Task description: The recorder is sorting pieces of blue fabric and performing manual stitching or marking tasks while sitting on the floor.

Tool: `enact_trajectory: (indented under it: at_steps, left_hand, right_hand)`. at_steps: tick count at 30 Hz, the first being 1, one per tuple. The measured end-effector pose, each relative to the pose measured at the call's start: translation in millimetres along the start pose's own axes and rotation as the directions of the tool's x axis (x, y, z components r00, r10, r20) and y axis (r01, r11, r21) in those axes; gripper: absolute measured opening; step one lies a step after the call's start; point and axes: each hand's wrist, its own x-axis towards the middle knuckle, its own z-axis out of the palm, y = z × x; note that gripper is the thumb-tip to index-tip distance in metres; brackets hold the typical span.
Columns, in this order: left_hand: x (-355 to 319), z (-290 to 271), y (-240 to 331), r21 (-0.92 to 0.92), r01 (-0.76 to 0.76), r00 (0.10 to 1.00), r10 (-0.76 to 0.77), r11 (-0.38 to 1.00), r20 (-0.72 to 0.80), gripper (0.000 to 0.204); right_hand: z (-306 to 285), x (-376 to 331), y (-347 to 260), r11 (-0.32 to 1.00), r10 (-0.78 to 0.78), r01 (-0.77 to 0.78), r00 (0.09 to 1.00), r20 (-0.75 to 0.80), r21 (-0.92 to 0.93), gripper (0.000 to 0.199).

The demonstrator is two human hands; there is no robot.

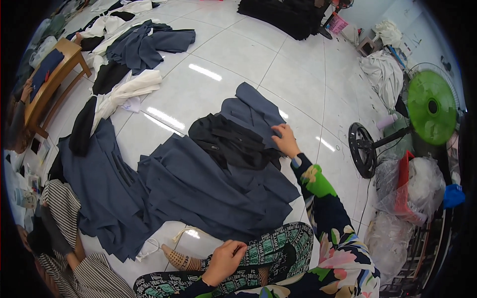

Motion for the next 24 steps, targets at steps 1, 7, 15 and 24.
enact_trajectory:
  at_steps: [1,7,15,24]
  left_hand:
    - [0.7,1.2,-2.5,0.004,0.0,1.0,0.0,1.0,0.001,0.015]
    - [5.7,-1.3,2.7,0.003,0.063,0.998,-0.063,0.998,0.021,0.016]
    - [17.4,-4.9,8.3,-0.023,0.206,0.974,-0.203,0.978,0.104,0.018]
    - [11.5,-5.0,5.4,-0.028,0.154,0.987,-0.153,0.988,0.05,0.018]
  right_hand:
    - [1.8,6.0,12.3,0.993,-0.011,0.021,0.996,0.089,-0.112,0.051]
    - [56.7,47.3,59.6,0.968,0.136,-0.05,0.928,0.348,-0.246,0.063]
    - [106.4,116.9,29.2,0.98,-0.073,0.103,0.983,0.17,-0.169,0.041]
    - [34.8,35.8,50.9,0.93,-0.307,0.31,0.951,0.047,-0.199,0.018]
